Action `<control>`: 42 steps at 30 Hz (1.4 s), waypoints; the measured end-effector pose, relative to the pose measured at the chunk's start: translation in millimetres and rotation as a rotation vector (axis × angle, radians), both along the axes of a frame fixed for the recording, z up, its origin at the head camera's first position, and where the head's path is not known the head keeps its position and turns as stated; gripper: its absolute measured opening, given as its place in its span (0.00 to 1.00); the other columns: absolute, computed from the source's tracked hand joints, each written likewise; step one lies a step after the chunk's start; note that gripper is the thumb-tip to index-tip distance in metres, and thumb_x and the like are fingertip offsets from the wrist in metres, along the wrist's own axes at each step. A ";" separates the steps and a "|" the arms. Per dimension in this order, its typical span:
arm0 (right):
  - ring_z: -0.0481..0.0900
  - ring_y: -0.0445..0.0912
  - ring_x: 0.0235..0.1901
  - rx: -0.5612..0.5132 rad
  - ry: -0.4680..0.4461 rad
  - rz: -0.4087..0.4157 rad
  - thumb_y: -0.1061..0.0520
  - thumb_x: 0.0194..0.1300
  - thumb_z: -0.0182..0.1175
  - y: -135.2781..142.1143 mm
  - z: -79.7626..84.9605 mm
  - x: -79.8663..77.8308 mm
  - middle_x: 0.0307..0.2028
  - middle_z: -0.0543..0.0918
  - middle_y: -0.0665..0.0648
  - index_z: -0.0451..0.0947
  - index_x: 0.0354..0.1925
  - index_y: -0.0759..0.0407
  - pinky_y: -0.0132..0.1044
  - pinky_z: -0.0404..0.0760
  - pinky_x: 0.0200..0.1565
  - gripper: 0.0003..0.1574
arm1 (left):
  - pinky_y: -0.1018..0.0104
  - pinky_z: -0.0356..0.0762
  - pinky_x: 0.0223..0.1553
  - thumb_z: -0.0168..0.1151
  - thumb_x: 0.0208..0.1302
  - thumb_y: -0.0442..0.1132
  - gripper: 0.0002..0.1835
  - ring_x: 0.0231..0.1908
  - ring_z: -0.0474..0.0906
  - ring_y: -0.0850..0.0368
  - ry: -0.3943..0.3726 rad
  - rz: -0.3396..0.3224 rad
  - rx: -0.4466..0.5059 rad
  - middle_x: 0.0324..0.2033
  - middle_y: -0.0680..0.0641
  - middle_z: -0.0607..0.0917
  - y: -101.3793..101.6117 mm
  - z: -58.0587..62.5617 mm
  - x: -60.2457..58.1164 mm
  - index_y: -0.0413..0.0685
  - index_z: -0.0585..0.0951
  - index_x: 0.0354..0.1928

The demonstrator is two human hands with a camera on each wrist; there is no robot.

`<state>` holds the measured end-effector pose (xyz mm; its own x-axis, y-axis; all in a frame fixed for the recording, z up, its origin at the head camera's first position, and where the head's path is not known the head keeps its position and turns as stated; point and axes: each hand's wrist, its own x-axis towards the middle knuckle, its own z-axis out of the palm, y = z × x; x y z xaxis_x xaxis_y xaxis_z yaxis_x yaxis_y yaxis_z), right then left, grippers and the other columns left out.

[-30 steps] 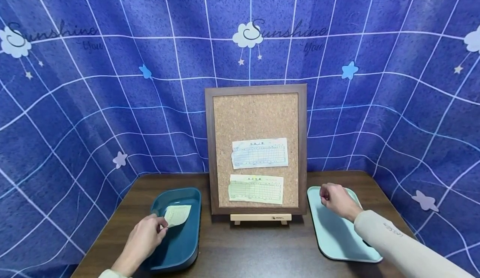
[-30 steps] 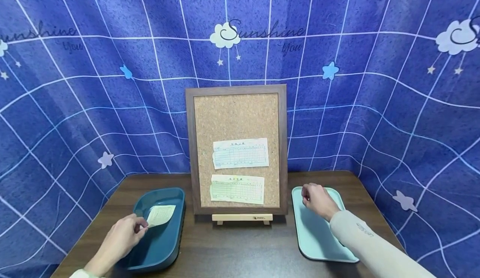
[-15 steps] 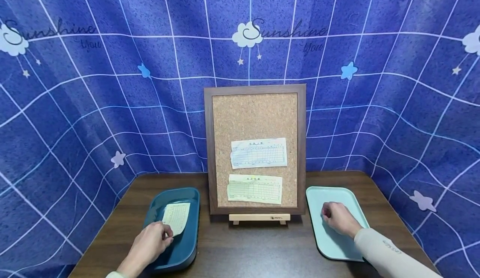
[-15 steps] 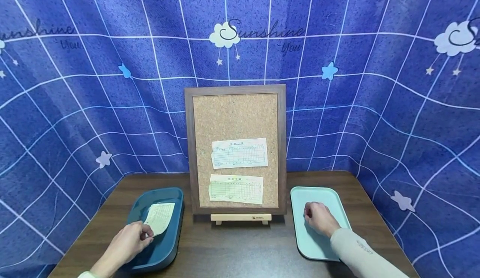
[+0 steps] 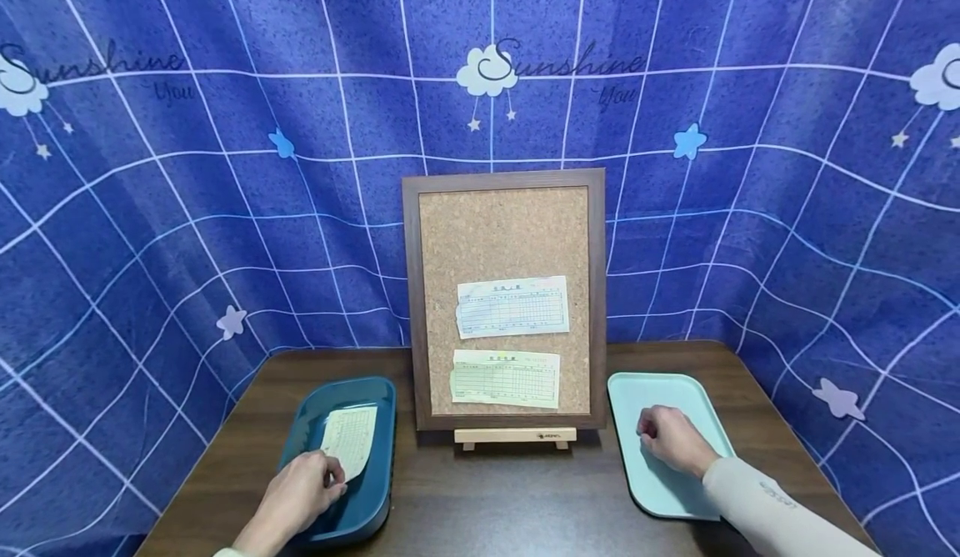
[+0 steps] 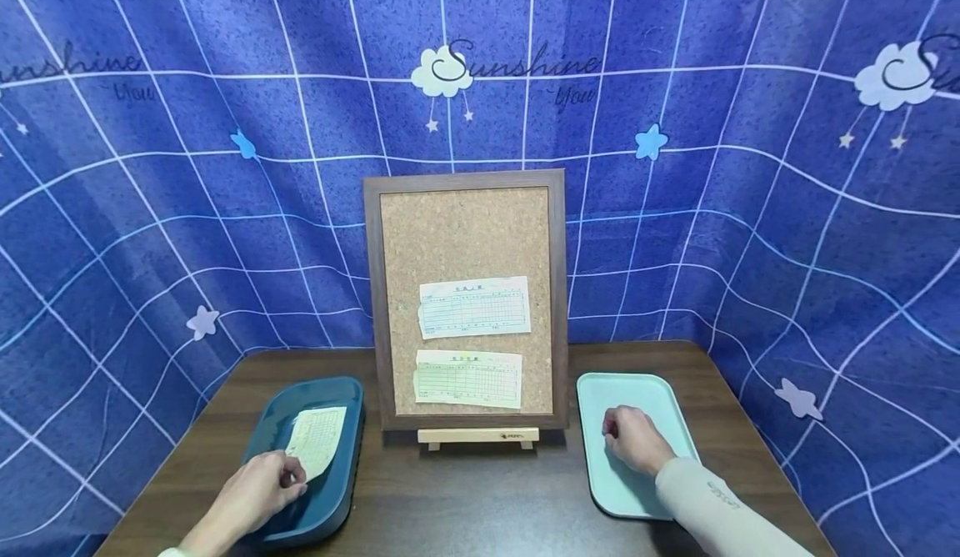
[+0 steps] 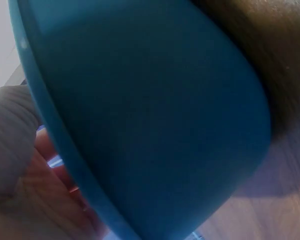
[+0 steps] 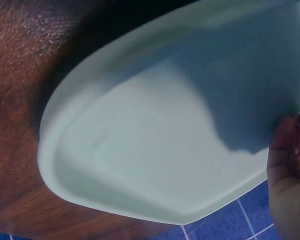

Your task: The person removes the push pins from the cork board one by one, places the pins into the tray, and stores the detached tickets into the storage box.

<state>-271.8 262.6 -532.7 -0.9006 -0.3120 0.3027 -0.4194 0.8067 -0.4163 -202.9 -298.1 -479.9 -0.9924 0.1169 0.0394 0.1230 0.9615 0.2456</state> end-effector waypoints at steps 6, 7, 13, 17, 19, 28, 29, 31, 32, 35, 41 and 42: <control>0.67 0.36 0.21 0.013 -0.005 0.001 0.69 0.46 0.66 -0.8 3.0 -0.2 0.20 0.70 0.45 0.75 0.24 0.54 0.34 0.69 0.25 0.12 | 0.61 0.66 0.25 0.73 0.47 0.36 0.09 0.23 0.67 0.60 0.017 -0.015 0.034 0.21 0.56 0.72 -0.7 1.6 0.3 0.56 0.80 0.22; 0.67 0.36 0.22 0.014 0.006 0.007 0.69 0.46 0.66 -0.5 3.9 -0.4 0.20 0.70 0.45 0.75 0.25 0.54 0.34 0.69 0.25 0.12 | 0.61 0.67 0.25 0.73 0.47 0.36 0.09 0.23 0.67 0.60 0.020 -0.019 0.043 0.21 0.56 0.72 -0.7 2.8 0.1 0.56 0.81 0.23; 0.68 0.37 0.22 -0.014 0.124 0.024 0.68 0.45 0.66 -1.4 14.0 -3.8 0.21 0.70 0.45 0.77 0.28 0.58 0.34 0.69 0.25 0.11 | 0.63 0.67 0.26 0.72 0.46 0.35 0.09 0.23 0.68 0.62 0.103 -0.041 0.091 0.20 0.60 0.72 1.4 8.6 -2.5 0.57 0.80 0.23; 0.70 0.37 0.22 -0.045 0.207 0.019 0.68 0.45 0.65 -6.1 21.9 -6.9 0.22 0.71 0.44 0.77 0.29 0.59 0.33 0.71 0.25 0.10 | 0.66 0.68 0.28 0.72 0.46 0.36 0.09 0.24 0.71 0.63 0.180 -0.100 0.131 0.20 0.64 0.73 5.4 13.5 -5.6 0.59 0.81 0.23; 0.71 0.37 0.22 -0.062 0.224 0.019 0.68 0.46 0.64 -8.8 26.6 -7.6 0.23 0.72 0.44 0.77 0.29 0.59 0.33 0.71 0.25 0.10 | 0.66 0.69 0.29 0.73 0.47 0.37 0.08 0.26 0.72 0.62 0.202 -0.127 0.149 0.21 0.65 0.75 8.2 16.9 -7.3 0.59 0.82 0.24; 0.76 0.43 0.25 -0.102 0.353 -0.020 0.67 0.50 0.64 -20.8 52.5 -6.0 0.26 0.74 0.48 0.75 0.30 0.56 0.34 0.74 0.27 0.10 | 0.64 0.73 0.33 0.73 0.49 0.36 0.07 0.30 0.75 0.59 0.261 -0.155 0.234 0.26 0.61 0.79 25.5 32.9 -14.1 0.54 0.83 0.30; 0.76 0.44 0.26 -0.112 0.372 -0.017 0.67 0.51 0.64 -23.2 55.5 -5.6 0.27 0.74 0.49 0.75 0.30 0.55 0.35 0.74 0.27 0.10 | 0.63 0.73 0.33 0.73 0.49 0.36 0.07 0.31 0.75 0.59 0.267 -0.152 0.243 0.27 0.61 0.80 27.6 34.3 -15.3 0.53 0.83 0.31; 0.76 0.45 0.27 -0.135 0.408 -0.004 0.66 0.52 0.65 -28.9 61.1 -4.4 0.28 0.75 0.49 0.75 0.30 0.55 0.34 0.74 0.27 0.10 | 0.63 0.72 0.32 0.72 0.50 0.37 0.08 0.31 0.75 0.59 0.278 -0.148 0.255 0.27 0.60 0.80 32.8 36.7 -17.5 0.52 0.83 0.33; 0.76 0.45 0.27 -0.147 0.427 0.005 0.66 0.52 0.65 -32.2 63.7 -3.7 0.28 0.75 0.48 0.75 0.30 0.54 0.34 0.74 0.27 0.10 | 0.63 0.72 0.32 0.72 0.51 0.37 0.08 0.31 0.75 0.59 0.285 -0.151 0.263 0.27 0.59 0.80 35.6 37.7 -18.8 0.53 0.83 0.33; 0.76 0.44 0.28 -0.170 0.470 0.041 0.65 0.52 0.65 -43.2 72.5 -1.4 0.29 0.75 0.48 0.76 0.31 0.55 0.32 0.73 0.26 0.09 | 0.64 0.72 0.31 0.71 0.52 0.37 0.08 0.31 0.75 0.59 0.302 -0.162 0.289 0.28 0.57 0.80 45.3 39.5 -22.1 0.53 0.82 0.34; 0.76 0.42 0.29 -0.148 0.492 0.084 0.65 0.53 0.64 -62.1 92.6 1.9 0.30 0.75 0.47 0.76 0.34 0.54 0.31 0.73 0.27 0.10 | 0.62 0.72 0.33 0.72 0.52 0.38 0.08 0.31 0.75 0.60 0.362 -0.178 0.309 0.29 0.55 0.81 65.1 44.9 -28.5 0.53 0.82 0.34; 0.77 0.42 0.29 -0.146 0.486 0.087 0.65 0.53 0.64 -64.4 96.3 2.4 0.30 0.74 0.47 0.76 0.34 0.54 0.31 0.74 0.27 0.10 | 0.61 0.72 0.33 0.71 0.52 0.38 0.09 0.31 0.75 0.61 0.364 -0.174 0.314 0.29 0.55 0.81 67.9 46.2 -29.8 0.53 0.82 0.35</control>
